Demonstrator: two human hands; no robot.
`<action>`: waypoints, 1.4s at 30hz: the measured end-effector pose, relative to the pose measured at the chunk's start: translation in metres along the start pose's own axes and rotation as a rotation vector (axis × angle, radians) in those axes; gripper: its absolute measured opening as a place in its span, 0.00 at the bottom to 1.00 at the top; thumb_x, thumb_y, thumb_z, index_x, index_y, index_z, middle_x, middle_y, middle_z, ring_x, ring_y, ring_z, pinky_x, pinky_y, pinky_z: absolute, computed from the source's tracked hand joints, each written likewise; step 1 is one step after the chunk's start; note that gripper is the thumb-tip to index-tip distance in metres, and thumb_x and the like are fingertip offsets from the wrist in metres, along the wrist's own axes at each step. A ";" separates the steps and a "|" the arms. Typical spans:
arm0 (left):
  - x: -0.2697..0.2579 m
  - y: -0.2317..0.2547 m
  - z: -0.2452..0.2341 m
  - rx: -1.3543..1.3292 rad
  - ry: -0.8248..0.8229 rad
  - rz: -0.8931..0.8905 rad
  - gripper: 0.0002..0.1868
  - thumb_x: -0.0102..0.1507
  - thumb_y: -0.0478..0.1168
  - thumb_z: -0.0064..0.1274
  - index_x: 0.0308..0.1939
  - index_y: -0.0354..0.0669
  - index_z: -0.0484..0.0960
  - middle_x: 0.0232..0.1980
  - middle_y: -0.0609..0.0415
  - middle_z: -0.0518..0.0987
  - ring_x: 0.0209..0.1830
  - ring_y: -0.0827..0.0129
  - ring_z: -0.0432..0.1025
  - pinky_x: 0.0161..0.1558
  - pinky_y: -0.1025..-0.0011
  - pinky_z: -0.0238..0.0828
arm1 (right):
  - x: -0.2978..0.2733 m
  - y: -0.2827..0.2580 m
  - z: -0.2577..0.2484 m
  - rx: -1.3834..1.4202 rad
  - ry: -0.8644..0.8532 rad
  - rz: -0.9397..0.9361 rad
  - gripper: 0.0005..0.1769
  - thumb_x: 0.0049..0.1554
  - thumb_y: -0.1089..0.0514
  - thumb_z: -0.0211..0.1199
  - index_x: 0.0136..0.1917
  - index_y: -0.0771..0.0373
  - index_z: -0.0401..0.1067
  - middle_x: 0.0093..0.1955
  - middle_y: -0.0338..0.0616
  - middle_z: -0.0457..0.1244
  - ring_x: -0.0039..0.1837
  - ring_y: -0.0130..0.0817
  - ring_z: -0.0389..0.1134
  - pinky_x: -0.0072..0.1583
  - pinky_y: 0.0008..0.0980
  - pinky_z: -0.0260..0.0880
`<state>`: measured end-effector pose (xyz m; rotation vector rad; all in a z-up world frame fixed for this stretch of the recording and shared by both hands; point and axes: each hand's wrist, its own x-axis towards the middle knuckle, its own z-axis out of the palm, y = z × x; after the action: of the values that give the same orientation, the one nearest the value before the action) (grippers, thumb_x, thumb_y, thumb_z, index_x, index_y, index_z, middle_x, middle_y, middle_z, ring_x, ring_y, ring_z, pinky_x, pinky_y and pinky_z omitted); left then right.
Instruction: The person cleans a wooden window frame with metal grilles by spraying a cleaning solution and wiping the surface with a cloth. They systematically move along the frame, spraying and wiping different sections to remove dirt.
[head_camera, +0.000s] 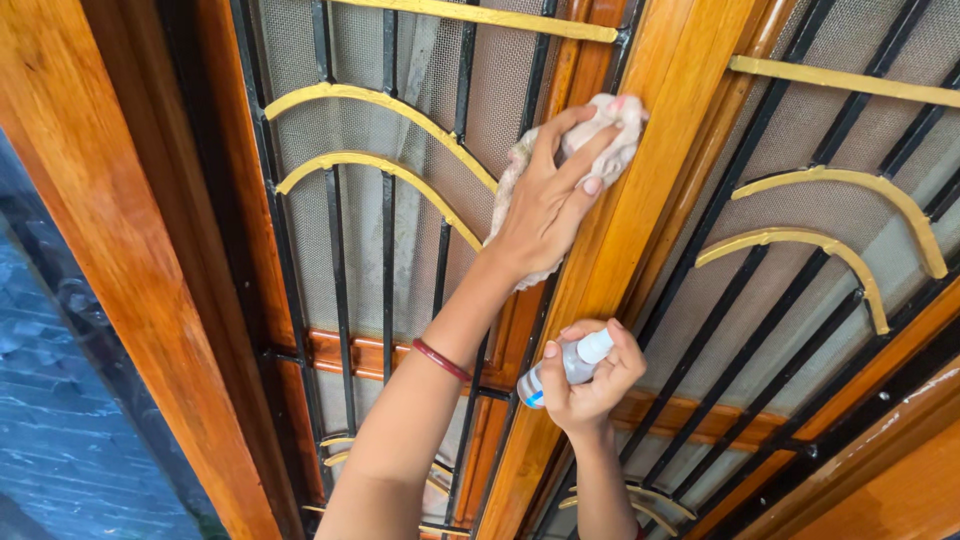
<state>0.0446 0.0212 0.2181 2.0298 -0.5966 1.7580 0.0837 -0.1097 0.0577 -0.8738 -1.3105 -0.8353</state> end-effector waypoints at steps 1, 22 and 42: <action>-0.004 0.001 0.000 0.012 -0.010 -0.009 0.23 0.77 0.49 0.36 0.74 0.51 0.70 0.78 0.39 0.61 0.78 0.45 0.59 0.79 0.57 0.55 | -0.001 0.000 0.000 0.000 0.005 0.003 0.40 0.57 0.72 0.61 0.75 0.60 0.44 0.53 0.53 0.59 0.52 0.36 0.63 0.53 0.33 0.71; -0.083 0.003 0.003 0.054 -0.072 -0.050 0.21 0.70 0.42 0.45 0.67 0.47 0.76 0.75 0.38 0.63 0.74 0.42 0.63 0.73 0.55 0.63 | 0.000 -0.003 0.004 -0.064 0.050 -0.046 0.39 0.59 0.69 0.61 0.76 0.62 0.43 0.53 0.51 0.60 0.51 0.35 0.64 0.51 0.31 0.69; -0.153 0.004 0.000 0.079 -0.171 -0.039 0.18 0.68 0.41 0.48 0.62 0.45 0.77 0.72 0.35 0.63 0.71 0.40 0.64 0.70 0.53 0.65 | -0.018 -0.010 0.002 -0.025 0.052 0.037 0.39 0.60 0.69 0.62 0.76 0.61 0.44 0.53 0.50 0.60 0.54 0.34 0.63 0.57 0.32 0.67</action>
<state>0.0232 0.0283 0.0664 2.2467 -0.5417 1.6211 0.0728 -0.1115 0.0405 -0.8881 -1.2379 -0.8421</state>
